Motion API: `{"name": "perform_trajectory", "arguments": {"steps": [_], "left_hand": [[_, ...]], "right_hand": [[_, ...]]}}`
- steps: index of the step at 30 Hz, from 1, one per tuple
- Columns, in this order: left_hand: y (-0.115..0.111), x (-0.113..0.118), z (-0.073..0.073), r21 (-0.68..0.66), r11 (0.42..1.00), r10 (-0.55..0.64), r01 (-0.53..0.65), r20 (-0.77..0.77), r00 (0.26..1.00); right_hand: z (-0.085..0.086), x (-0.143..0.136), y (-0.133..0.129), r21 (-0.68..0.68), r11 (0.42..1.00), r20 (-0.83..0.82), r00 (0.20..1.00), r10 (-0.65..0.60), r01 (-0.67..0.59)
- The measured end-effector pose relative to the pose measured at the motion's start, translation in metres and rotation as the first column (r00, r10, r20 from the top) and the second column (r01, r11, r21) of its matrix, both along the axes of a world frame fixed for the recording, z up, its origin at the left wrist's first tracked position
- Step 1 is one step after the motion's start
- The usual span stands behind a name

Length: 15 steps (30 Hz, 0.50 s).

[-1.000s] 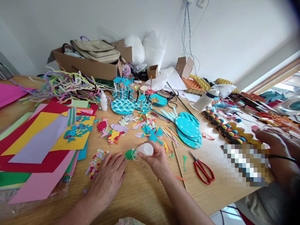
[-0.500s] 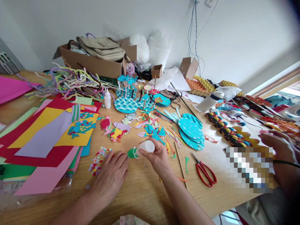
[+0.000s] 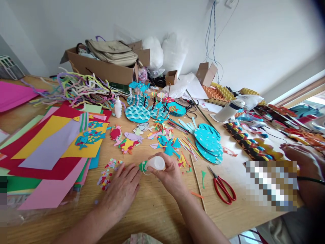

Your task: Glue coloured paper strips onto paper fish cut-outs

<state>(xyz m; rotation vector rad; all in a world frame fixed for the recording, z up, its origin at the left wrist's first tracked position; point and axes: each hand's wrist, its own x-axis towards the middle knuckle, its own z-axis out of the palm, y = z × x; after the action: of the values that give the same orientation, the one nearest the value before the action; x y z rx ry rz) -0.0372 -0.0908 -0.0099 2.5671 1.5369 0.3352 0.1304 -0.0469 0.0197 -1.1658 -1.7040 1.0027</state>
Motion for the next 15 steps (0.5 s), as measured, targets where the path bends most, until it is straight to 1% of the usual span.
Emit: {"name": "perform_trajectory", "arguments": {"steps": [2,6,8,12,15], "left_hand": [[-0.0003,-0.0003,-0.0016,0.007,1.000,-0.003,0.003,0.003,1.000],[-0.0009,-0.0001,-0.0034,0.019,1.000,-0.009,0.009,0.011,1.000],[-0.0012,0.0001,-0.0045,0.032,0.999,-0.005,0.005,0.018,1.000],[-0.0016,0.0003,-0.0076,0.078,0.997,-0.002,-0.001,0.030,1.000],[-0.0017,0.0002,-0.0083,0.093,0.996,-0.002,-0.001,0.031,1.000]], "right_hand": [[0.0008,0.0029,-0.0010,0.022,1.000,0.034,0.999,0.011,-0.012],[0.0028,0.0072,0.0000,0.088,0.996,0.069,0.997,-0.034,0.028],[0.0031,0.0057,-0.0007,0.107,0.994,0.073,0.997,-0.031,0.023],[0.0029,0.0024,-0.0035,0.080,0.996,0.068,0.997,0.046,-0.051],[0.0039,0.0041,-0.0024,0.084,0.996,0.074,0.997,0.021,-0.027]]}}
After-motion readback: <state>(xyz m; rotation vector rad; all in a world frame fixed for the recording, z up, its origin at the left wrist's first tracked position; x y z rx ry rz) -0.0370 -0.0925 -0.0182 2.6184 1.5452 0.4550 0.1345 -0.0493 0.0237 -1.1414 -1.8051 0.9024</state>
